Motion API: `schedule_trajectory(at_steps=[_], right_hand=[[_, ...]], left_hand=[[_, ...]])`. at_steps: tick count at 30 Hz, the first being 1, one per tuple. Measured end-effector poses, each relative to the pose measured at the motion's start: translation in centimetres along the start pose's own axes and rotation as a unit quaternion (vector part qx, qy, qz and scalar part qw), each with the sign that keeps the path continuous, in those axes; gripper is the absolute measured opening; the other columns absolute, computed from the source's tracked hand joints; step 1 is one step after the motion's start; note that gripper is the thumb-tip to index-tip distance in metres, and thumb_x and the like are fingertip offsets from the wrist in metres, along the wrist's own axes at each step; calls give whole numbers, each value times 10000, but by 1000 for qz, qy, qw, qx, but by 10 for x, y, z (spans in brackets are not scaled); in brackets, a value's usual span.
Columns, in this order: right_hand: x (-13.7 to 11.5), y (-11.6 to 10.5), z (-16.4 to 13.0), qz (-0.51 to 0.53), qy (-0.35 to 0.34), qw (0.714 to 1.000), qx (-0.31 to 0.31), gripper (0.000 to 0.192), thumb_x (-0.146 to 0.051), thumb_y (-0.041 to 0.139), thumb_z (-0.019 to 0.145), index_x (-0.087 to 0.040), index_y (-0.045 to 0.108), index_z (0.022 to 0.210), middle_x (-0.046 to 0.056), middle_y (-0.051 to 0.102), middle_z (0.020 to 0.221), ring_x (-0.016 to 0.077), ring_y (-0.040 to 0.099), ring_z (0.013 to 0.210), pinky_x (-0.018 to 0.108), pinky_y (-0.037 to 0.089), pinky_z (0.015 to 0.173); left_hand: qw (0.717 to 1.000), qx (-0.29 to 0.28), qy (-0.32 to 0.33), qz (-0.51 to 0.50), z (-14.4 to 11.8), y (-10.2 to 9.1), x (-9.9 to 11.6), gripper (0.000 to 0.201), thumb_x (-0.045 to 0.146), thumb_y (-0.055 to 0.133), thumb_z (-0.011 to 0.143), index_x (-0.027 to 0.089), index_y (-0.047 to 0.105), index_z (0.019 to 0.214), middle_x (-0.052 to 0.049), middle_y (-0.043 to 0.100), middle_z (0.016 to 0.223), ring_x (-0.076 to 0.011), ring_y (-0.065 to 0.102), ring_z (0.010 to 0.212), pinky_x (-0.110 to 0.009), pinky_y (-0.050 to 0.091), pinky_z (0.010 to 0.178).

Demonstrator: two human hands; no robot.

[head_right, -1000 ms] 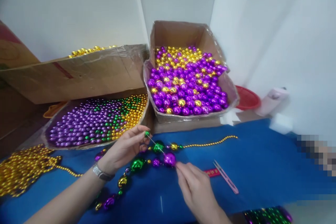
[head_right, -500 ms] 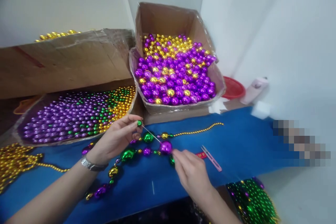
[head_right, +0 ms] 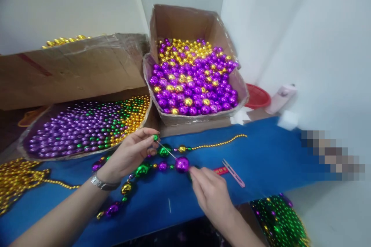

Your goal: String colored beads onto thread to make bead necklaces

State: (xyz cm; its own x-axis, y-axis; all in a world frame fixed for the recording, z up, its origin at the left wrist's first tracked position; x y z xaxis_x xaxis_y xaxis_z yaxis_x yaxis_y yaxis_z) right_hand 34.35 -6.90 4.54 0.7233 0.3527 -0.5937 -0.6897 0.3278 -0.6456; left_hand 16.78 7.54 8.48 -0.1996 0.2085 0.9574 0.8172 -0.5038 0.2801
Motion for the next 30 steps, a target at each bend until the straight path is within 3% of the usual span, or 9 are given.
schedule_trajectory(at_steps=[5, 10, 13, 17, 20, 22, 26, 30], right_hand=[[-1, 27, -19, 41, 55, 997, -18, 230, -155, 427, 934, -220, 552, 1116, 39, 635, 864, 156, 595, 738, 267, 460, 679], [22, 68, -49, 8, 120, 993, -9, 176, -169, 385, 937, -182, 561, 935, 35, 615, 723, 164, 598, 644, 266, 459, 617], [35, 75, -58, -6, 131, 991, -13, 199, -173, 390, 929, -178, 589, 924, 73, 622, 818, 187, 616, 712, 285, 473, 649], [38, 54, -58, 1, 132, 991, -21, 212, -193, 414, 931, -203, 592, 1047, 81, 618, 961, 188, 620, 852, 289, 489, 758], [31, 36, -54, 29, 128, 991, -20, 261, -228, 453, 929, -224, 538, 1176, 66, 599, 1010, 150, 612, 804, 255, 500, 744], [25, 32, -50, 44, 113, 992, -15, 285, -239, 494, 913, -236, 542, 1194, 63, 586, 1027, 141, 606, 780, 251, 501, 723], [18, 23, -37, 45, 90, 994, 30, 186, -196, 492, 910, -227, 633, 1027, 52, 602, 928, 160, 604, 841, 273, 485, 767], [31, -18, -21, 81, 151, 979, 107, 96, -232, 528, 900, -211, 621, 906, 33, 613, 887, 152, 596, 820, 262, 476, 728]], left_hand=[[987, 2, 27, 160, -14, 7, -12, 195, 226, 702, 751, 180, 636, 929, 7, 601, 742, -86, 534, 635, -197, 436, 592], [961, -52, 64, 265, -31, 24, -56, 112, 240, 611, 825, 162, 676, 873, -49, 652, 865, -146, 596, 795, -247, 469, 715], [940, -58, 119, 314, -38, 30, -83, 129, 225, 569, 853, 165, 683, 847, -62, 671, 883, -163, 613, 835, -275, 476, 766], [903, -84, 165, 388, -43, 39, -110, 131, 218, 572, 855, 194, 686, 914, -58, 682, 940, -164, 605, 890, -284, 465, 815], [890, -116, 170, 407, -43, 51, -121, 148, 227, 557, 864, 204, 683, 940, -53, 680, 967, -161, 591, 899, -280, 458, 818], [889, -129, 163, 408, -41, 58, -126, 154, 228, 551, 867, 206, 682, 945, -51, 679, 979, -163, 587, 902, -277, 453, 817], [900, -139, 143, 388, -33, 70, -129, 153, 242, 543, 869, 192, 683, 907, -48, 686, 956, -166, 594, 904, -264, 444, 813], [924, -141, 70, 350, -22, 75, -126, 224, 320, 508, 886, 178, 681, 884, -39, 697, 860, -149, 617, 777, -238, 452, 730]])
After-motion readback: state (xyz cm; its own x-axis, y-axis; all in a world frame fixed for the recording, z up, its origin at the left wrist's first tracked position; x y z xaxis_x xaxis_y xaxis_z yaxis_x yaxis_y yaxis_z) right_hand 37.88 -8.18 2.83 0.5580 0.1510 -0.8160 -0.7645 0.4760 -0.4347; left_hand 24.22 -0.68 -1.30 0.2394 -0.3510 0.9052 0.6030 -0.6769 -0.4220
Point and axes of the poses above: each hand's wrist, its own z-axis towards the middle knuckle, its own y-axis out of the palm, x = y × z, the point moved 5 cm from there along z, towards the middle knuckle
